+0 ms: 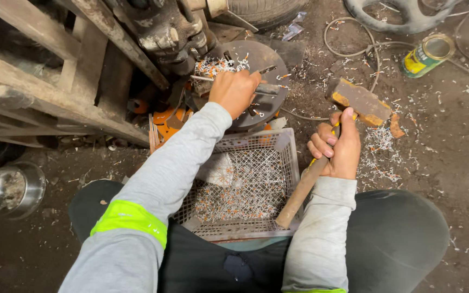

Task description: The person sits on the floor and uses a drill press to drill holes into small orange plastic pieces. They hold each piece with their left hand and operate the drill with their right hand, then place the drilled pieces into a white plastic crate. The person also uses a hammer to clear debris from the drill press table.

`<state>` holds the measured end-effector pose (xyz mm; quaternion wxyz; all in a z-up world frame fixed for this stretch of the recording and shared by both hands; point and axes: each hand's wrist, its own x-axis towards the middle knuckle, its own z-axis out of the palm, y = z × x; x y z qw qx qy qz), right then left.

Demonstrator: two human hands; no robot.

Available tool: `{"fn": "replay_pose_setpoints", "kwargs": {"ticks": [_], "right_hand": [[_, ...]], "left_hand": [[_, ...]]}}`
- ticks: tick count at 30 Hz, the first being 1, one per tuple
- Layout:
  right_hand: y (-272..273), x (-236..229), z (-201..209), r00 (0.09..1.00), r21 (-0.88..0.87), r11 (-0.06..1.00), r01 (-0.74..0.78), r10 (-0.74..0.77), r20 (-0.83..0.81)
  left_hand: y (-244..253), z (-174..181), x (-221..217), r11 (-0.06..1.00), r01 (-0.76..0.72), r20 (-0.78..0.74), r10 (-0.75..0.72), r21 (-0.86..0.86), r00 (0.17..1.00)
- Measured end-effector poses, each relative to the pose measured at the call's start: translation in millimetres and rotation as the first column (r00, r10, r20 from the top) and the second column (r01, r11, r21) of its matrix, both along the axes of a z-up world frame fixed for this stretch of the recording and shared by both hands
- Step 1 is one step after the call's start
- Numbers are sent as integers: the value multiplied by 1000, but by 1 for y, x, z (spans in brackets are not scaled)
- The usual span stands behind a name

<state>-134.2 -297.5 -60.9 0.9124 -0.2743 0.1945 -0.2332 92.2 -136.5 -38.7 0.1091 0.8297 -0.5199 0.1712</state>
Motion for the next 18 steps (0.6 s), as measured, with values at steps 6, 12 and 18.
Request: {"fn": "replay_pose_setpoints", "kwargs": {"ticks": [6, 12, 18], "right_hand": [[3, 2, 2, 1000, 1, 1000, -28, 28, -8], [4, 6, 1, 999, -11, 999, -41, 40, -33], [1, 3, -4, 999, 17, 999, -33, 33, 6]], "left_hand": [[-9, 5, 1, 1000, 0, 34, 0, 6, 999], [-9, 6, 1, 999, -39, 87, 41, -21, 995], [-8, 5, 0, 999, -24, 109, 29, -46, 994]]}}
